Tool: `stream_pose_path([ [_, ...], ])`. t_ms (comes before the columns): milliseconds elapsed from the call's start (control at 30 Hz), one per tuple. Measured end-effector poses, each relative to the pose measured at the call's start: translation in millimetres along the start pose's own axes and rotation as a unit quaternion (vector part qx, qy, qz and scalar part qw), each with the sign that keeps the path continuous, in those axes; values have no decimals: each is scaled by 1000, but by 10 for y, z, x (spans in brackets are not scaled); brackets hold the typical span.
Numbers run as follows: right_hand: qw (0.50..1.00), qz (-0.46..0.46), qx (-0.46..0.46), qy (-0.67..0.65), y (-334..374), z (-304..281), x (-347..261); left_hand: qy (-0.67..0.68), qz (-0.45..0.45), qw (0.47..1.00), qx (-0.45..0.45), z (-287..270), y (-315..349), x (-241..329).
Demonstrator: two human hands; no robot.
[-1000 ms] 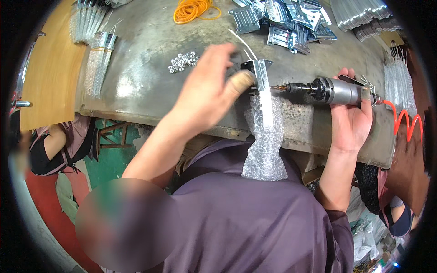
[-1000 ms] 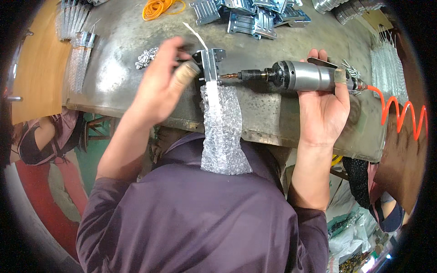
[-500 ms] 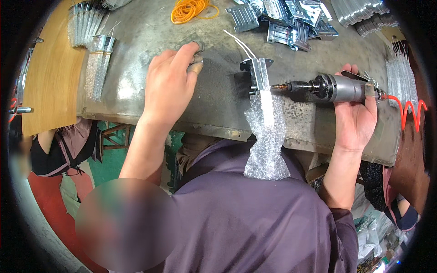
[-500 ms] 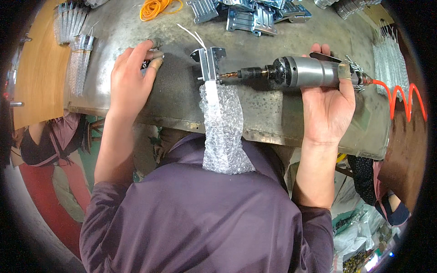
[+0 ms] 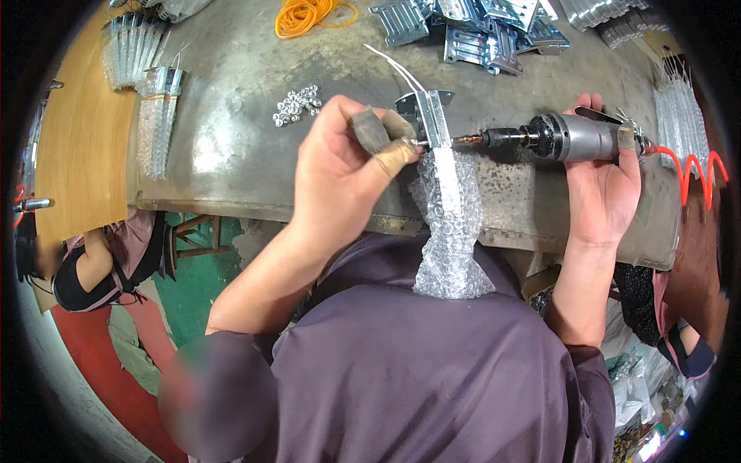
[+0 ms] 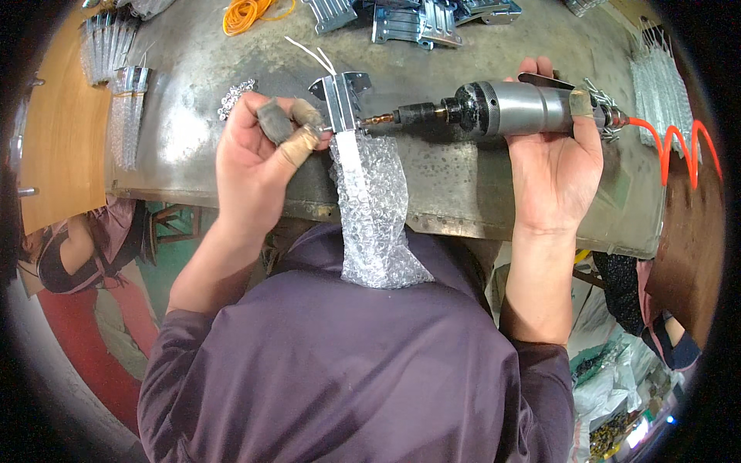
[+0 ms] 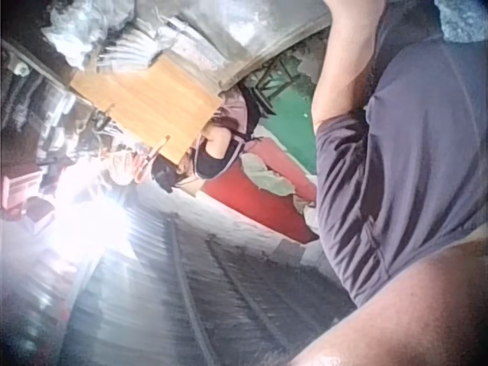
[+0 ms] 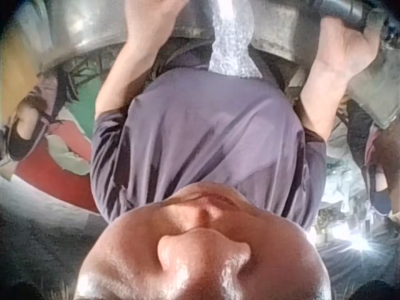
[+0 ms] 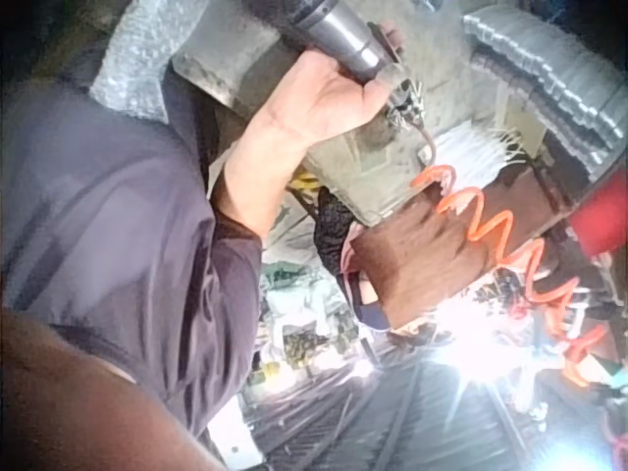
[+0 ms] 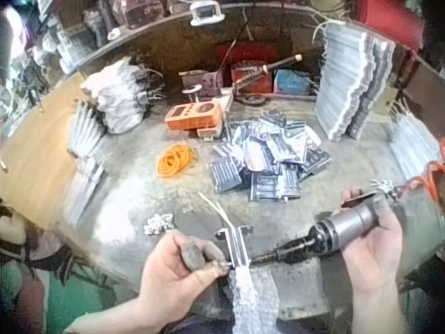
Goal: Assembling lighting components by attaching metal brackets and securing them.
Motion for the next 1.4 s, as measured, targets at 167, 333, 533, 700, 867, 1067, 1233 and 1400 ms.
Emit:
stream_pose_path([
  [167, 999, -24, 7, 30, -9, 59, 8, -64, 65, 996, -6, 51, 31, 66],
  [333, 1000, -7, 1, -3, -25, -56, -22, -101, 105, 989, -10, 45, 40, 81],
  [533, 1000, -10, -16, -3, -16, 27, 1, -134, 120, 983, -17, 85, 29, 111],
  [700, 998, -29, -16, 59, -25, 136, 38, -161, 104, 981, -4, 66, -74, 170],
  [867, 998, -23, -13, 60, -55, 105, 35, -399, 201, 889, -100, 257, -105, 377],
  [1067, 999, -37, 10, -18, -94, -32, 76, -364, 216, 894, -150, 283, -171, 370],
  [1233, 998, -37, 34, -31, -120, -91, 159, -365, 216, 893, -152, 274, -173, 347],
  [1400, 998, -47, 32, -29, -113, -76, 140, -356, 230, 894, -147, 283, -174, 366],
])
Point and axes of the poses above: each hand's wrist, its own y-axis away from the middle knuckle, its own z-axis out of the palm, x = y × z, the point moved 10 cm from there along -y, towards the middle knuckle, and after that the axes turned 8 degrees about z, right-handed, at the moved point
